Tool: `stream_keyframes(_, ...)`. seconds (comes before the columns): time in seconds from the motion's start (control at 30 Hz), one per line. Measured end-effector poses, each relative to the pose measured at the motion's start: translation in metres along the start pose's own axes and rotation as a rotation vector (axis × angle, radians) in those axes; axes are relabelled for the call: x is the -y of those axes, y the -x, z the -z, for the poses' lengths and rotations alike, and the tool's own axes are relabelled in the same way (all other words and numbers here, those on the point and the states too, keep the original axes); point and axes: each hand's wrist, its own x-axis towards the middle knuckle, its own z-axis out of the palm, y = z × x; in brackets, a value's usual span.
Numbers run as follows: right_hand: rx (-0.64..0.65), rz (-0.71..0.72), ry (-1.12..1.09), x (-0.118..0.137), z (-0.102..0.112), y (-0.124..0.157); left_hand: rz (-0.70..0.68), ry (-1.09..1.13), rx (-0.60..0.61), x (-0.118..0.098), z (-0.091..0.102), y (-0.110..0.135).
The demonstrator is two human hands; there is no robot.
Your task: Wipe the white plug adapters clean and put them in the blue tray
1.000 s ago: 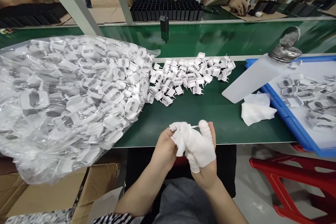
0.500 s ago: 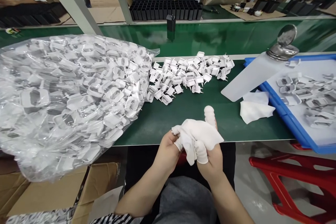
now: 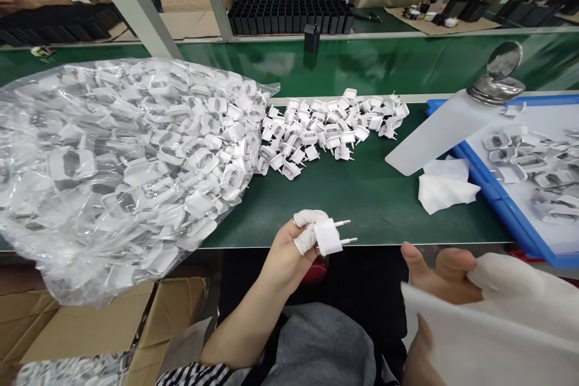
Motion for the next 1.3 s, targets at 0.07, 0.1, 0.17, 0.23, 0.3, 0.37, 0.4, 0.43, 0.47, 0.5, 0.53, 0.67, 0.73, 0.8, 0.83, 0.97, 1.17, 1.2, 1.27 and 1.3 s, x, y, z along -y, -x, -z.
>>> stream_keyframes(0.07, -0.004, -0.022, -0.242, -0.006, -0.005, 0.002, -0.006, 0.014, -0.016, -0.001, -0.001, 0.0)
stream_keyframes(0.1, 0.002, -0.06, -0.393, -0.008, -0.009, 0.004, -0.005, 0.022, -0.022, -0.001, -0.001, 0.0)
stream_keyframes(0.17, 0.033, -0.177, -0.583, -0.005, -0.021, 0.008, 0.001, 0.026, -0.032, 0.0, -0.003, 0.001)
stream_keyframes(0.23, 0.004, -0.234, -0.528, 0.002, -0.033, 0.015, 0.001, 0.014, -0.05, 0.002, -0.005, 0.001)
stream_keyframes(0.3, -0.02, -0.122, -0.294, 0.011, -0.044, 0.023, -0.02, -0.003, -0.074, 0.004, -0.007, 0.002)
stream_keyframes(0.37, 0.065, 0.11, -0.134, 0.016, -0.053, 0.028, -0.043, -0.016, -0.117, 0.005, -0.009, 0.001)
stream_keyframes(0.4, 0.131, 0.213, -0.11, 0.017, -0.057, 0.03, -0.05, -0.02, -0.146, 0.004, -0.009, 0.001)
stream_keyframes(0.43, 0.193, 0.28, -0.11, 0.018, -0.061, 0.031, -0.053, -0.022, -0.18, 0.003, -0.009, 0.0)
stream_keyframes(0.47, 0.234, 0.315, -0.123, 0.018, -0.063, 0.031, -0.053, -0.026, -0.209, 0.002, -0.009, 0.0)
stream_keyframes(0.5, 0.258, 0.322, -0.141, 0.017, -0.065, 0.03, -0.052, -0.034, -0.227, 0.001, -0.008, 0.0)
stream_keyframes(0.53, 0.265, 0.313, -0.159, 0.016, -0.065, 0.029, -0.048, -0.048, -0.226, 0.0, -0.006, 0.0)
stream_keyframes(0.67, 0.271, 0.309, -0.195, 0.018, -0.064, 0.023, -0.018, -0.107, -0.165, 0.0, -0.002, 0.002)
stream_keyframes(0.73, 0.285, 0.303, -0.202, 0.021, -0.063, 0.022, -0.013, -0.088, -0.167, 0.0, -0.002, 0.003)
stream_keyframes(0.8, 0.312, 0.279, -0.227, 0.02, -0.062, 0.025, -0.021, -0.052, -0.187, -0.001, -0.002, 0.003)
stream_keyframes(0.83, 0.323, 0.27, -0.238, 0.019, -0.062, 0.028, -0.029, -0.039, -0.193, -0.001, -0.002, 0.004)
stream_keyframes(0.97, 0.298, 0.257, -0.274, 0.013, -0.055, 0.037, -0.123, -0.035, -0.161, -0.004, -0.005, 0.006)
stream_keyframes(1.17, 0.278, 0.168, -0.112, 0.029, -0.045, 0.025, -0.163, -0.192, -0.075, -0.001, -0.004, 0.013)
stream_keyframes(1.2, 0.294, 0.17, -0.133, 0.032, -0.045, 0.023, -0.174, -0.222, -0.065, 0.0, -0.003, 0.014)
stream_keyframes(1.27, 0.295, 0.159, -0.153, 0.035, -0.046, 0.024, -0.209, -0.226, -0.066, 0.0, -0.002, 0.014)
stream_keyframes(1.3, 0.277, 0.163, -0.153, 0.035, -0.046, 0.027, -0.212, -0.205, -0.08, 0.0, -0.002, 0.014)
